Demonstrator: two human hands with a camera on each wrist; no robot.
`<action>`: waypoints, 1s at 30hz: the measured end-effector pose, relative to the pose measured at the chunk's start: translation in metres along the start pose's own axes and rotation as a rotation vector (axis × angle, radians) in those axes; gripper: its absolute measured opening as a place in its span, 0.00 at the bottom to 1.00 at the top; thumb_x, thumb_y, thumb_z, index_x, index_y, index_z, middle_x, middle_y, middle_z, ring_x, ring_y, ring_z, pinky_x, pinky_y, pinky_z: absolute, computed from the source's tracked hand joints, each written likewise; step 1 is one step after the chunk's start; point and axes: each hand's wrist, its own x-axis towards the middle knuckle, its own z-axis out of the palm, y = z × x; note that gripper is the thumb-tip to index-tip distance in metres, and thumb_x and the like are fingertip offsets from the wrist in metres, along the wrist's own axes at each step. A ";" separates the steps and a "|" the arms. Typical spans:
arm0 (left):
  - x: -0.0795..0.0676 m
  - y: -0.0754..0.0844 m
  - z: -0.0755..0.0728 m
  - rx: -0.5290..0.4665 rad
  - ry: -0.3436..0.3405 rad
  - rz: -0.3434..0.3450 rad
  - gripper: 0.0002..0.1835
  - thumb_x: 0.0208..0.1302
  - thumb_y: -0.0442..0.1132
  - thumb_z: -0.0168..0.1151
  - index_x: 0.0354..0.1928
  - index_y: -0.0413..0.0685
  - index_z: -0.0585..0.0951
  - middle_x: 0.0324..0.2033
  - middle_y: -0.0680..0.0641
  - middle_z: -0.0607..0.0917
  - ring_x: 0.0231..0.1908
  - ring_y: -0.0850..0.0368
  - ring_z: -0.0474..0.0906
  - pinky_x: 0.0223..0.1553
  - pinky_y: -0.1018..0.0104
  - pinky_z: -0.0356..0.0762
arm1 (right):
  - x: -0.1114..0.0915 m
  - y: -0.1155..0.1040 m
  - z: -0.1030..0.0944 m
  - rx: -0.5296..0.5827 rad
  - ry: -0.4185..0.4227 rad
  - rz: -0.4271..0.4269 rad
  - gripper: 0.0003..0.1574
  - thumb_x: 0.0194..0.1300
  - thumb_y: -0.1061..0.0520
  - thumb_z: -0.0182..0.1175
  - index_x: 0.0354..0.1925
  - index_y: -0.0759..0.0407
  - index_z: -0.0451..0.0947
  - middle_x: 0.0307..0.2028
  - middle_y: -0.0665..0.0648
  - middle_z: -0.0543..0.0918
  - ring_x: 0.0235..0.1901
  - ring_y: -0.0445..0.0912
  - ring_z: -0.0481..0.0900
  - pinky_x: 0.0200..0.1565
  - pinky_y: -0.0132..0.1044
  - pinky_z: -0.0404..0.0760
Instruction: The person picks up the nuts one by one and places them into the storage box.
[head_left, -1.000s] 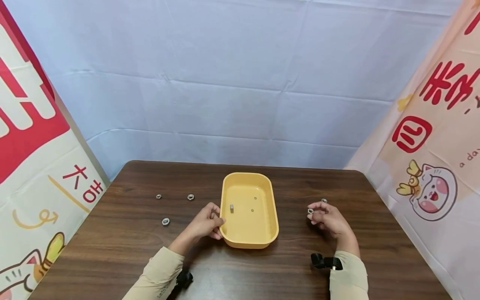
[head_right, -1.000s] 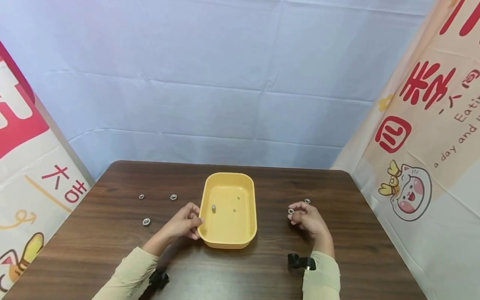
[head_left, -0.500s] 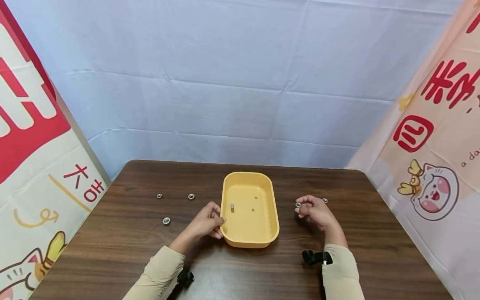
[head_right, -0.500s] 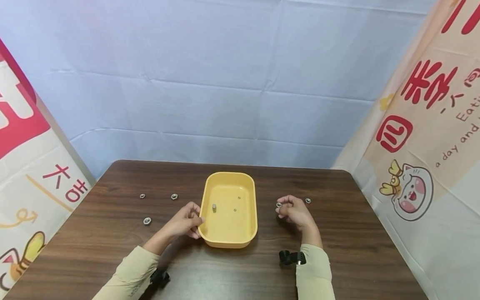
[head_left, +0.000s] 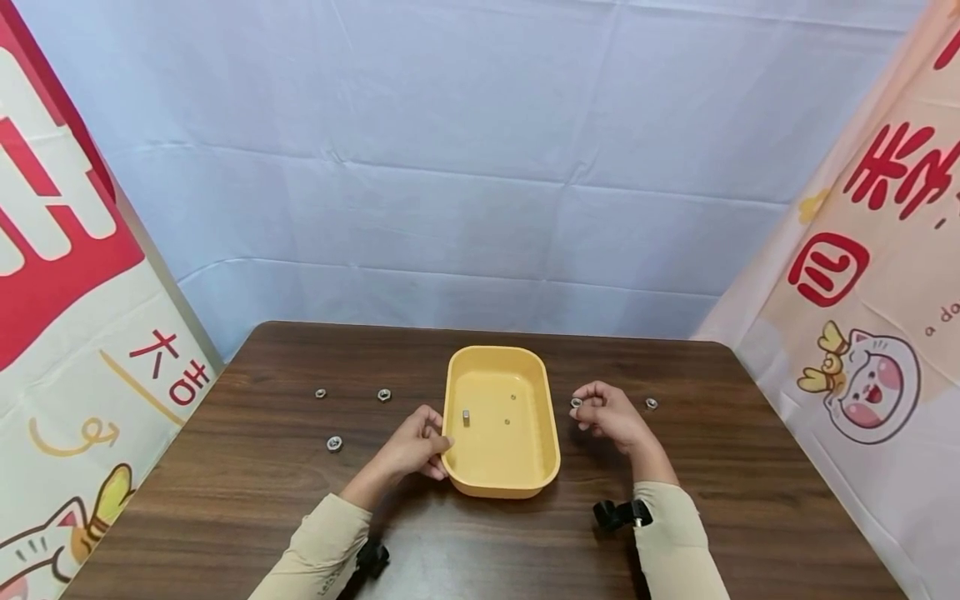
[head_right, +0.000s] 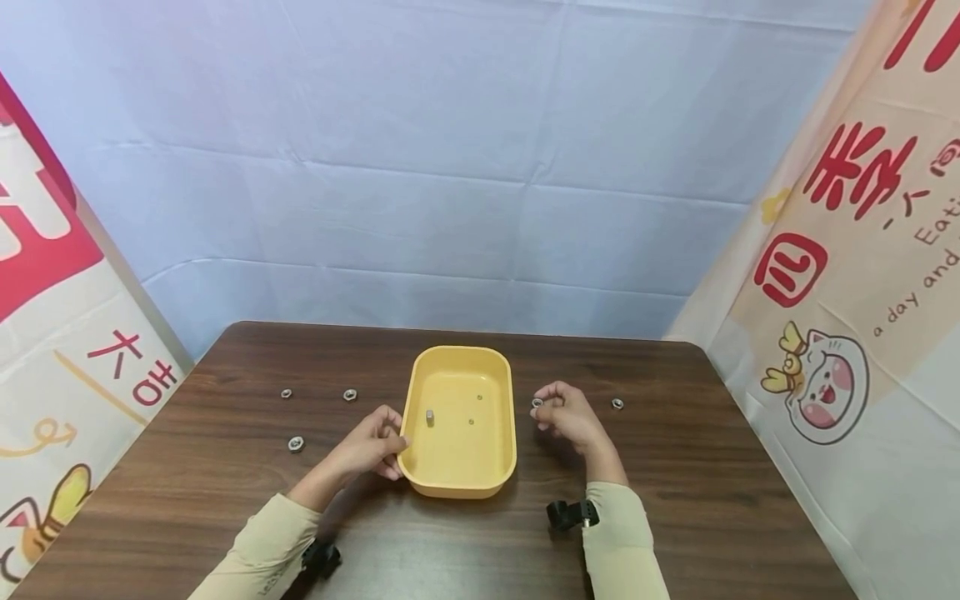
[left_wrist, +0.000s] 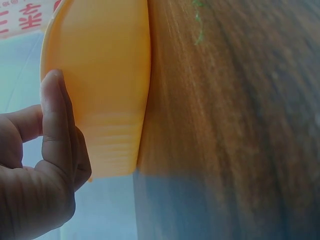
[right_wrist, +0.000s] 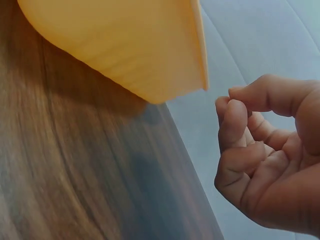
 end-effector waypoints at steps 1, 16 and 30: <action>0.000 0.000 0.000 -0.003 0.000 0.002 0.14 0.63 0.26 0.53 0.44 0.31 0.60 0.27 0.31 0.74 0.15 0.53 0.77 0.16 0.64 0.79 | 0.001 -0.001 0.002 -0.002 -0.007 0.000 0.17 0.58 0.67 0.59 0.45 0.70 0.67 0.25 0.59 0.79 0.22 0.45 0.75 0.19 0.34 0.69; 0.003 -0.005 0.001 -0.012 0.017 -0.003 0.14 0.60 0.26 0.53 0.43 0.33 0.60 0.25 0.35 0.74 0.14 0.55 0.76 0.16 0.66 0.78 | 0.010 -0.017 0.013 -0.067 -0.087 0.005 0.18 0.59 0.66 0.60 0.47 0.70 0.67 0.28 0.59 0.79 0.28 0.53 0.79 0.21 0.37 0.71; 0.002 -0.003 0.001 -0.004 0.016 -0.006 0.15 0.61 0.26 0.54 0.44 0.32 0.61 0.25 0.36 0.74 0.14 0.55 0.77 0.16 0.66 0.78 | 0.022 -0.036 0.017 -0.108 -0.140 0.014 0.16 0.60 0.66 0.59 0.46 0.69 0.68 0.27 0.61 0.79 0.28 0.57 0.77 0.22 0.38 0.69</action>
